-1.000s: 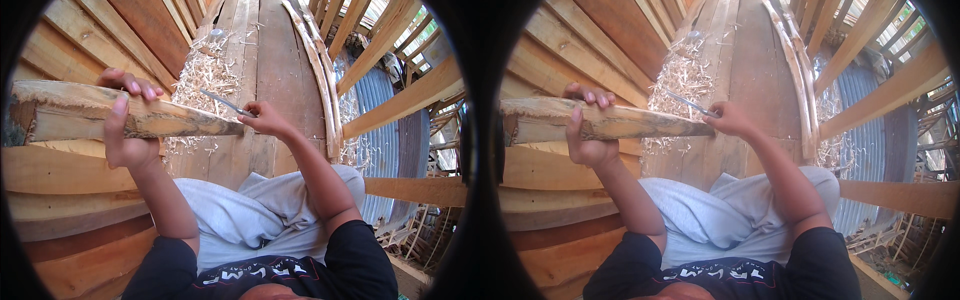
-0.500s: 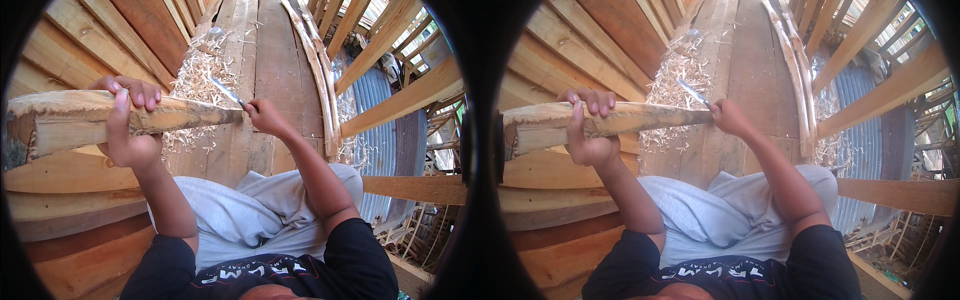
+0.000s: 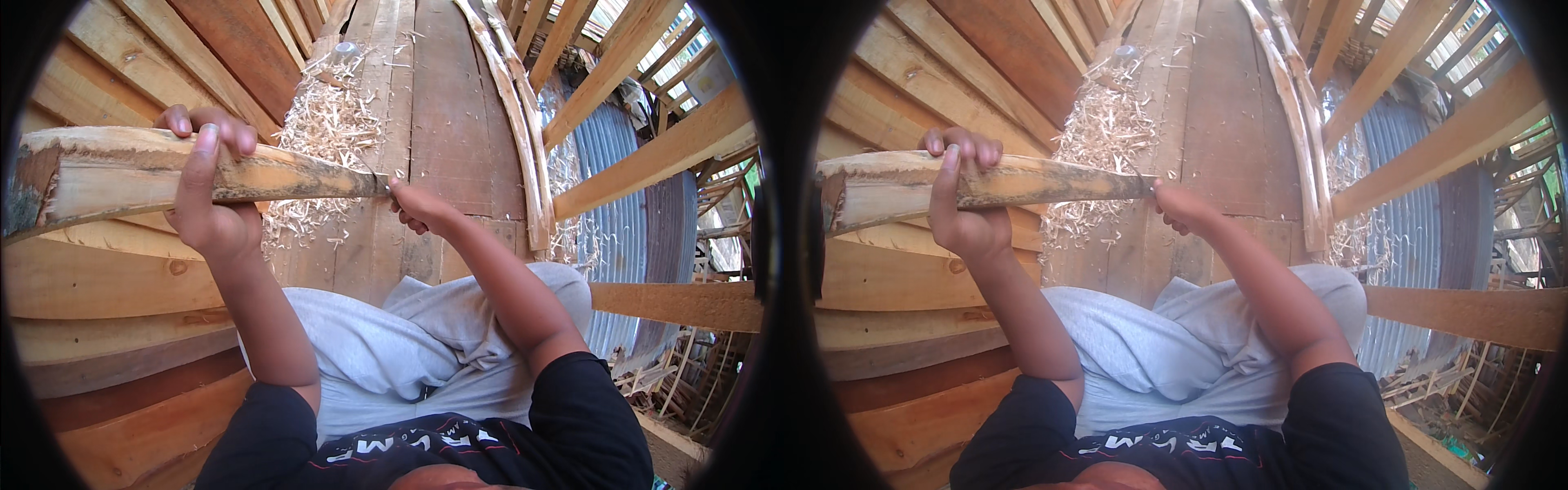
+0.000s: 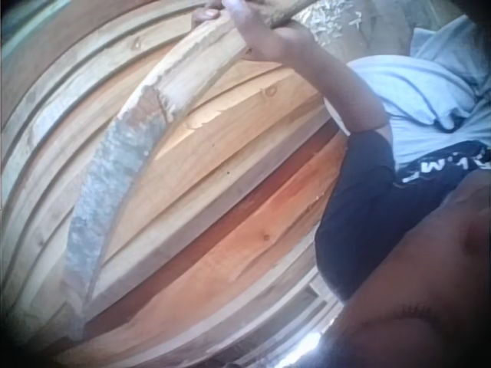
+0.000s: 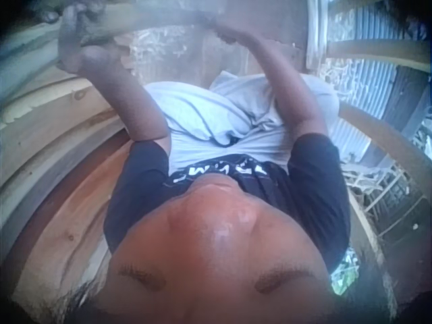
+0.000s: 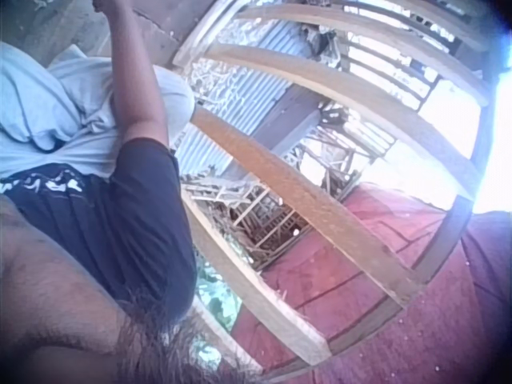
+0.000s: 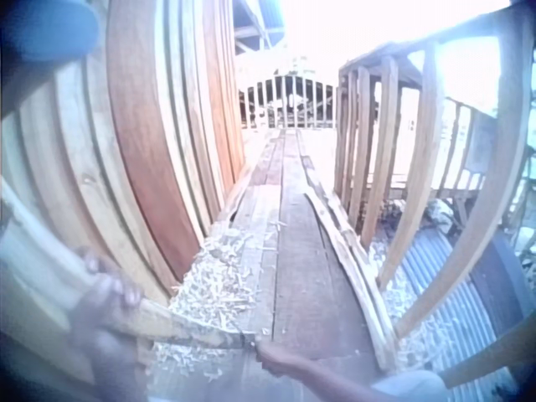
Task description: The person sits cross-legged and uses a knife to shave thin layers from a curved wooden plank, producing wood shavings that accumulate on the floor. The person repeatedly repositions the plank and continues carving along its length.
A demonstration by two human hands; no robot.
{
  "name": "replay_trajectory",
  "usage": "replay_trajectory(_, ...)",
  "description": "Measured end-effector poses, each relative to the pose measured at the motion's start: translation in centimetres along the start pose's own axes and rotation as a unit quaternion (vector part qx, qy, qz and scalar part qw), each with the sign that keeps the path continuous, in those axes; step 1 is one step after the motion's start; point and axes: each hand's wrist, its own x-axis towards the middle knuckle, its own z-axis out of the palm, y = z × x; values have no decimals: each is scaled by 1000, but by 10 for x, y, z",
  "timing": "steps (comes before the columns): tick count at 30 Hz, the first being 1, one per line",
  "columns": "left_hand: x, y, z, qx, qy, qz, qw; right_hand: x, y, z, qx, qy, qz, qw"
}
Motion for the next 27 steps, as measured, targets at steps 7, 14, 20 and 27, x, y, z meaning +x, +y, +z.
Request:
replay_trajectory(7, -5, -1, -5, -50, -92, 9, 994, -33, -40, 48, -106, 204, -197, 953)
replay_trajectory(14, -10, -4, 4, -5, -83, 50, 995, -28, -32, 25, -104, 122, -90, 983)
replay_trajectory(20, -8, -5, 9, -30, -108, 40, 993, -19, -23, 19, -96, 151, -135, 974)
replay_trajectory(27, -5, -2, -4, -42, -120, 27, 991, -29, -38, 24, -203, 161, -127, 958)
